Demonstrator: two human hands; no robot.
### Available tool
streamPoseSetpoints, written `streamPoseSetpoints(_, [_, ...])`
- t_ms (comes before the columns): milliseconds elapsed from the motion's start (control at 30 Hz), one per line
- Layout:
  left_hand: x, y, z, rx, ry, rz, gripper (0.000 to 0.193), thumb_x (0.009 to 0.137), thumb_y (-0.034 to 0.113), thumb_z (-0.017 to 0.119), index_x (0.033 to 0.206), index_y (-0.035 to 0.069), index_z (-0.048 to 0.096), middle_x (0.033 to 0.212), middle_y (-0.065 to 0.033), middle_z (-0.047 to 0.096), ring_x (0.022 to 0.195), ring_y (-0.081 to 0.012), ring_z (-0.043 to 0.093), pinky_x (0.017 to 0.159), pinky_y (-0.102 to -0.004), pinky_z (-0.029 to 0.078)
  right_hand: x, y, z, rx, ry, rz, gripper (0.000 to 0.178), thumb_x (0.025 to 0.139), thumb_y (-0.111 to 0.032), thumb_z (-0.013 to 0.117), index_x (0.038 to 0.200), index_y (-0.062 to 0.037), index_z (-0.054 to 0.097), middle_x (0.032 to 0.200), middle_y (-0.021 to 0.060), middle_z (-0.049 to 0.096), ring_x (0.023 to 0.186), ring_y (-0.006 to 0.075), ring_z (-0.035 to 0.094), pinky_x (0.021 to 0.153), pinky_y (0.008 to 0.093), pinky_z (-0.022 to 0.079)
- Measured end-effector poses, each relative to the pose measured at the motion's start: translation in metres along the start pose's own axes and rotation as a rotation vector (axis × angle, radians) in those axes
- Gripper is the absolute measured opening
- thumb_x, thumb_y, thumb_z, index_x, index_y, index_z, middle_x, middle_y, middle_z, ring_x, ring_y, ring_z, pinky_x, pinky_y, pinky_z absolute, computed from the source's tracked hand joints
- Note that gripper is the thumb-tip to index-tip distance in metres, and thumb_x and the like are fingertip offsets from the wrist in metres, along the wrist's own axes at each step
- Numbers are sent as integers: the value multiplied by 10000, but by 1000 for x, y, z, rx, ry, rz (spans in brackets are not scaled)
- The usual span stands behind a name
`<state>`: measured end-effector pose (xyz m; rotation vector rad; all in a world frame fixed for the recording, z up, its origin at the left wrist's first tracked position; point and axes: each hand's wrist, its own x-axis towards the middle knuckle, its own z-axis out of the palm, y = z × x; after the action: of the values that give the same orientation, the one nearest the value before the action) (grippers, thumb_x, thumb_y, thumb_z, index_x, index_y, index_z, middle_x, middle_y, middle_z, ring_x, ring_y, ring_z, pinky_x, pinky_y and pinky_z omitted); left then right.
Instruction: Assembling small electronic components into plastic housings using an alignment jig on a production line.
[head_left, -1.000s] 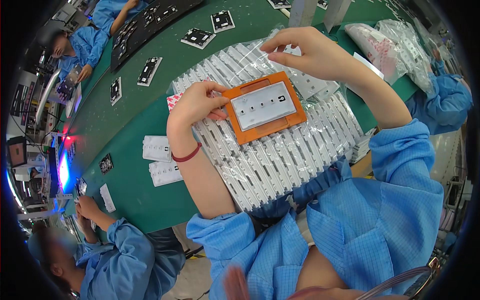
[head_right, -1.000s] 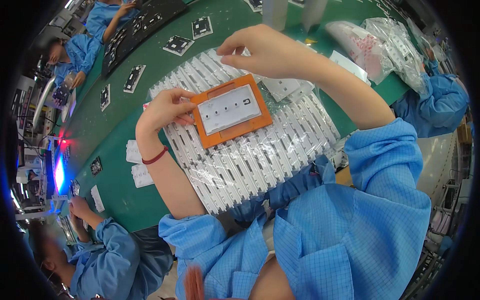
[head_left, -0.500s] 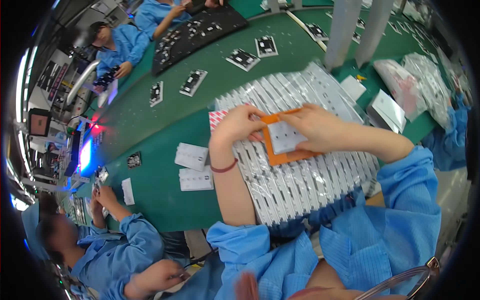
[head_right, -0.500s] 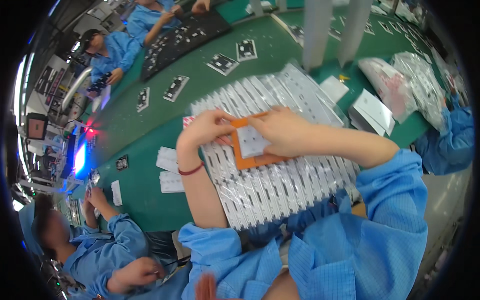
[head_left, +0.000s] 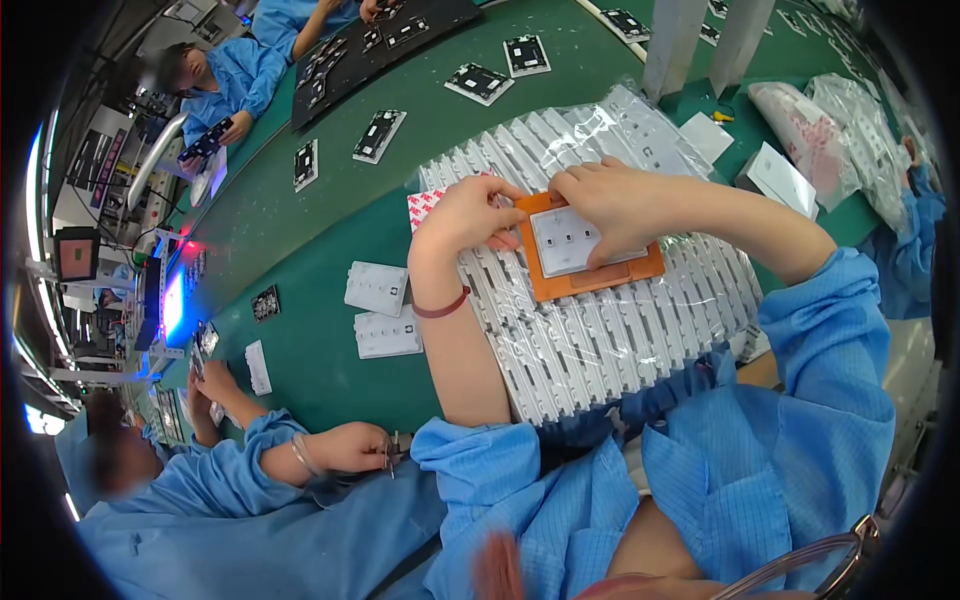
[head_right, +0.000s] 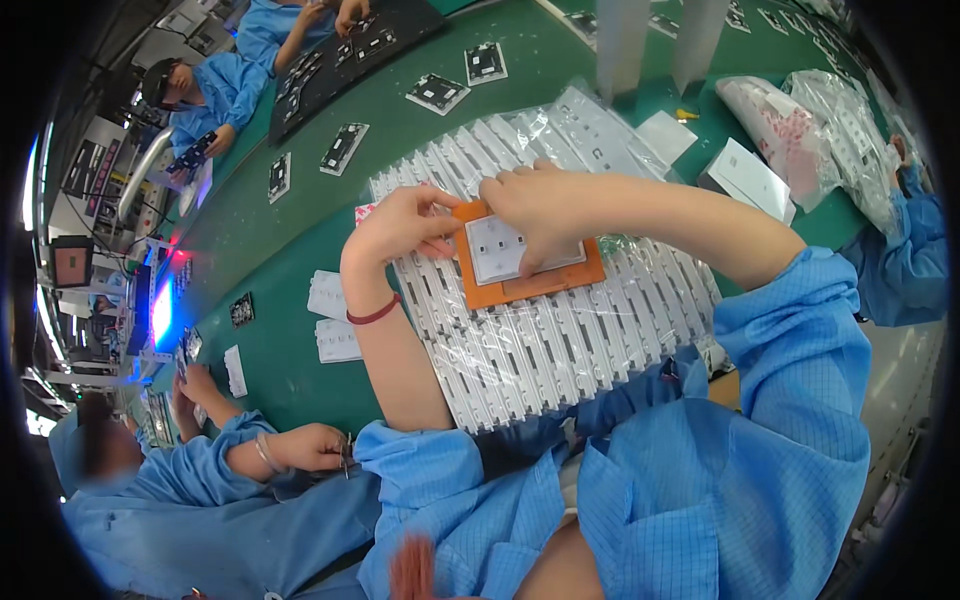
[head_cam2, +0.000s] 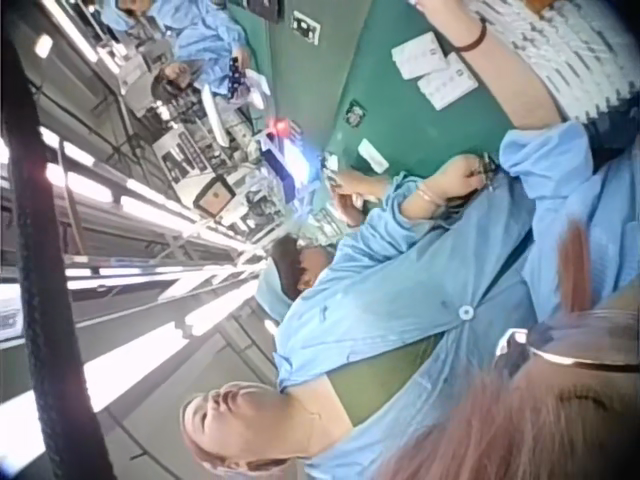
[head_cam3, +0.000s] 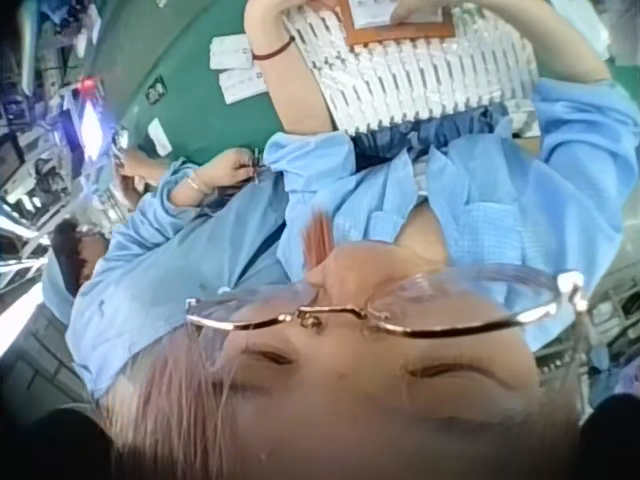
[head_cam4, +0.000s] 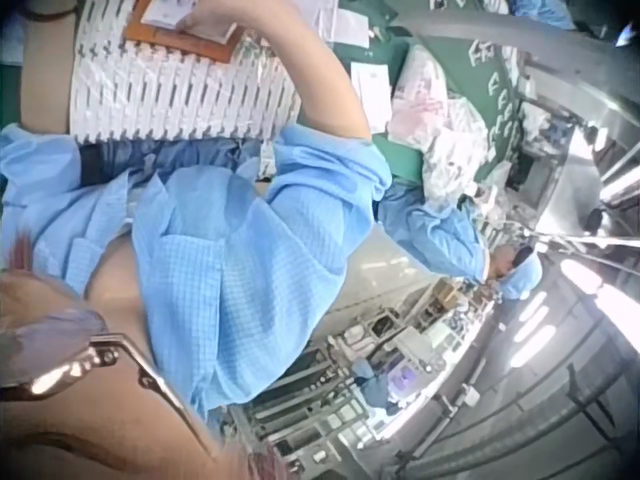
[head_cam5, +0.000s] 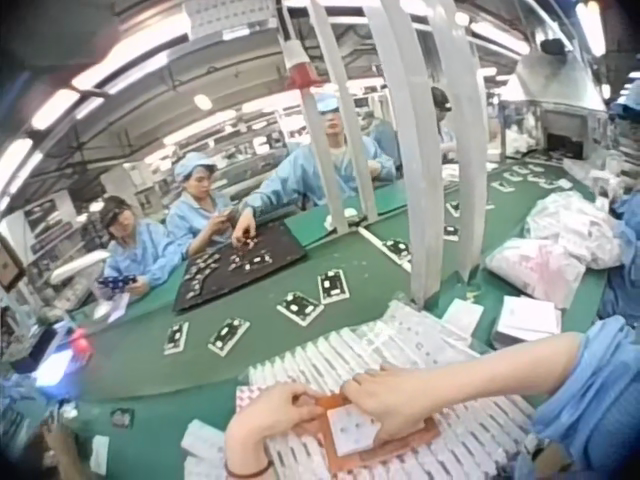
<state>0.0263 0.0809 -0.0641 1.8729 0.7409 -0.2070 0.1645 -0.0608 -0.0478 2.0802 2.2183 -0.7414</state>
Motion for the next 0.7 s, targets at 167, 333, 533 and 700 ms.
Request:
streamPoseSetpoints(167, [4, -6, 1, -41, -26, 8, 271, 774, 49, 607, 1015, -58, 548, 723, -91, 600, 594, -155, 644, 496, -210, 516, -15, -11, 25, -139, 292, -121, 522, 598, -160, 701, 1024, 11, 453, 995, 136, 517, 995, 277, 488, 885, 360, 349])
streamPoseSetpoints(333, [-3, -12, 1, -51, -5, 11, 259, 777, 55, 611, 995, -66, 540, 737, -90, 582, 587, -161, 643, 485, -206, 510, -56, -45, 50, -420, 528, -132, 323, 654, -83, 585, 958, -10, 504, 923, 105, 524, 930, 238, 506, 840, 356, 383])
streamPoseSetpoints(533, [7, -8, 2, -25, -16, 9, 290, 778, 65, 618, 1023, -65, 535, 728, -74, 568, 590, -149, 642, 478, -195, 503, -93, -32, 71, -371, 543, -289, 293, 680, -83, 555, 966, -20, 559, 1015, 98, 555, 967, 218, 526, 868, 363, 401])
streamPoseSetpoints(700, [4, -9, -2, -8, 5, 25, 291, 775, 78, 627, 1020, -57, 549, 722, -61, 569, 589, -140, 640, 483, -195, 502, -91, -22, 66, -348, 693, -379, 239, 677, -78, 567, 908, -16, 584, 968, 96, 604, 895, 214, 577, 832, 359, 436])
